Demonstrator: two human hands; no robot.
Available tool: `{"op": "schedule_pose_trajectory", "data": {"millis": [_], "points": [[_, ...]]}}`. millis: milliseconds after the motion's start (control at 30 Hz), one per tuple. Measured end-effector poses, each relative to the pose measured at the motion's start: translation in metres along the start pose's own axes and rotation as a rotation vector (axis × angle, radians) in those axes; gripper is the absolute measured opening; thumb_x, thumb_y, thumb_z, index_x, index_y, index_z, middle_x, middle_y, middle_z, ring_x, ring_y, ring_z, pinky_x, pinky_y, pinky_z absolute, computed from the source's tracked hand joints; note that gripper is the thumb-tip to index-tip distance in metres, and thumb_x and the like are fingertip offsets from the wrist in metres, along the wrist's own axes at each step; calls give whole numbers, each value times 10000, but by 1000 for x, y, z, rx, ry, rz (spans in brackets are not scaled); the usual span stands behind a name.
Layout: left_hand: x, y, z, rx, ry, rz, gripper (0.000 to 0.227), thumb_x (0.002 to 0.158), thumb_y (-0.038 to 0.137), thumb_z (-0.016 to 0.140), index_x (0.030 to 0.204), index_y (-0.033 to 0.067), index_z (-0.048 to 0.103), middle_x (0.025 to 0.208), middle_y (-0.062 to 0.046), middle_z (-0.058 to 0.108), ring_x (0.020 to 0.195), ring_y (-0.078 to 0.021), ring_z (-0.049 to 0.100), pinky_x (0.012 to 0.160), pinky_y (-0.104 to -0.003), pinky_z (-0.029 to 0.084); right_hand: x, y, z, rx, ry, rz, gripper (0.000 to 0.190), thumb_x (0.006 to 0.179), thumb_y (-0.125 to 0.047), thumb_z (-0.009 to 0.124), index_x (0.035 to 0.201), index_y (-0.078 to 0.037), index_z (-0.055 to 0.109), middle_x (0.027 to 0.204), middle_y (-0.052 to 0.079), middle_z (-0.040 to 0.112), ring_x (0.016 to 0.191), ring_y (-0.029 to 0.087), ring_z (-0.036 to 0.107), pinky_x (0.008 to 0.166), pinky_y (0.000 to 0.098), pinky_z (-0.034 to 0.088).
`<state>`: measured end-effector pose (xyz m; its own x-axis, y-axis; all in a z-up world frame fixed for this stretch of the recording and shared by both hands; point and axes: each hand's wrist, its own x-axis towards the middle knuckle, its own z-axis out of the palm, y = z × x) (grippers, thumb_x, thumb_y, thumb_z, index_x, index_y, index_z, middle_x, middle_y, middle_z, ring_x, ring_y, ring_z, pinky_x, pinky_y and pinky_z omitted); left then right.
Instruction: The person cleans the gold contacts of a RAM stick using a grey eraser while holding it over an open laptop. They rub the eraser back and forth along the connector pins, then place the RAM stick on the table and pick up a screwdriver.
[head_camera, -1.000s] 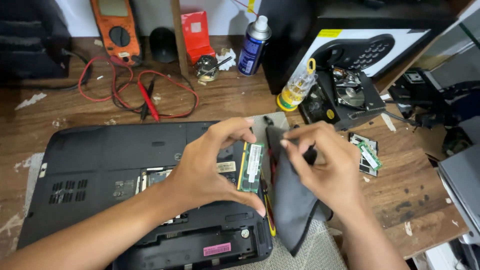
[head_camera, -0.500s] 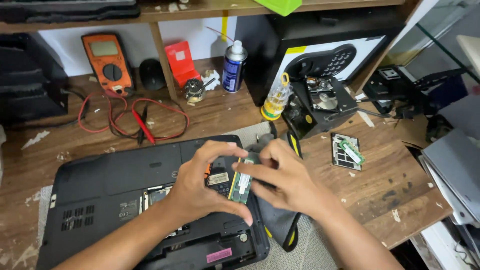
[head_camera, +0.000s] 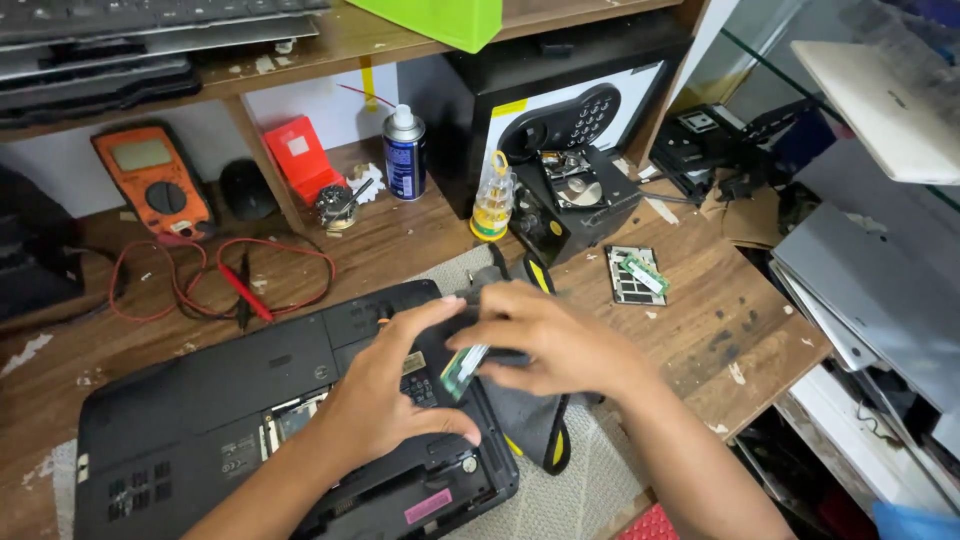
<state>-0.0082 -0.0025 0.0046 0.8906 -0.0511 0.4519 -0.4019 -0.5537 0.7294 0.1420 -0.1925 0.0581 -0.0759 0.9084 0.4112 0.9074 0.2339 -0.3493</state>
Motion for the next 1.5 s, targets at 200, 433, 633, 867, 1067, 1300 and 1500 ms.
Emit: {"op": "schedule_pose_trajectory", "data": {"millis": [200, 433, 633, 867, 1067, 1300, 1500], "points": [[2, 11, 3, 129, -37, 144, 786, 834, 344, 849, 1475, 75, 483, 1451, -132, 594, 1398, -315, 525, 1237, -568, 315, -25, -5, -26, 32, 165, 214, 350, 905, -209, 754, 1207, -46, 684, 1204, 149, 560, 1143, 293, 579, 1002, 424, 505], [11, 18, 13, 298, -52, 237, 675, 901, 311, 795, 1444, 46, 494, 1400, -140, 621, 1364, -355, 531, 1216, -587, 318, -78, -11, -3, -16, 283, 463, 396, 862, -289, 781, 1195, -84, 718, 1005, 40, 620, 882, 173, 606, 762, 306, 532], [18, 17, 36, 629, -193, 168, 689, 821, 546, 757, 1338, 112, 617, 1394, -133, 560, 1273, -322, 531, 1190, -596, 253, -131, -16, 10, -119, 511, 794, 495, 839, -290, 803, 1262, -59, 691, 1206, 119, 687, 1059, 235, 676, 984, 374, 515], [47, 37, 68, 905, -225, 104, 650, 866, 655, 673, 1143, 68, 630, 1177, -194, 583, 1128, -377, 567, 1131, -614, 382, -169, 18, -1, -331, 570, 941, 372, 868, -314, 806, 1113, -45, 729, 990, 101, 679, 830, 247, 654, 758, 368, 489], [62, 38, 95, 919, -280, 170, 540, 901, 561, 657, 1182, 101, 628, 1151, -181, 582, 1125, -362, 553, 1114, -582, 400, -173, 53, -11, -459, 411, 1030, 397, 898, -332, 756, 1156, -32, 715, 1002, 119, 662, 956, 315, 615, 844, 465, 433], [66, 19, 103, 781, -414, 44, 540, 931, 566, 643, 1226, 114, 619, 1200, -150, 572, 1169, -356, 532, 1123, -571, 376, -172, 51, -2, -480, 565, 839, 489, 926, -404, 702, 1246, -36, 660, 1110, 112, 636, 1037, 255, 586, 928, 404, 454], [67, 20, 102, 736, -415, 39, 512, 952, 553, 627, 1211, 111, 614, 1167, -136, 572, 1153, -347, 527, 1136, -573, 352, -179, 42, 4, -369, 654, 781, 100, 918, -156, 716, 948, -63, 692, 1001, 78, 629, 931, 208, 610, 863, 331, 513]]}}
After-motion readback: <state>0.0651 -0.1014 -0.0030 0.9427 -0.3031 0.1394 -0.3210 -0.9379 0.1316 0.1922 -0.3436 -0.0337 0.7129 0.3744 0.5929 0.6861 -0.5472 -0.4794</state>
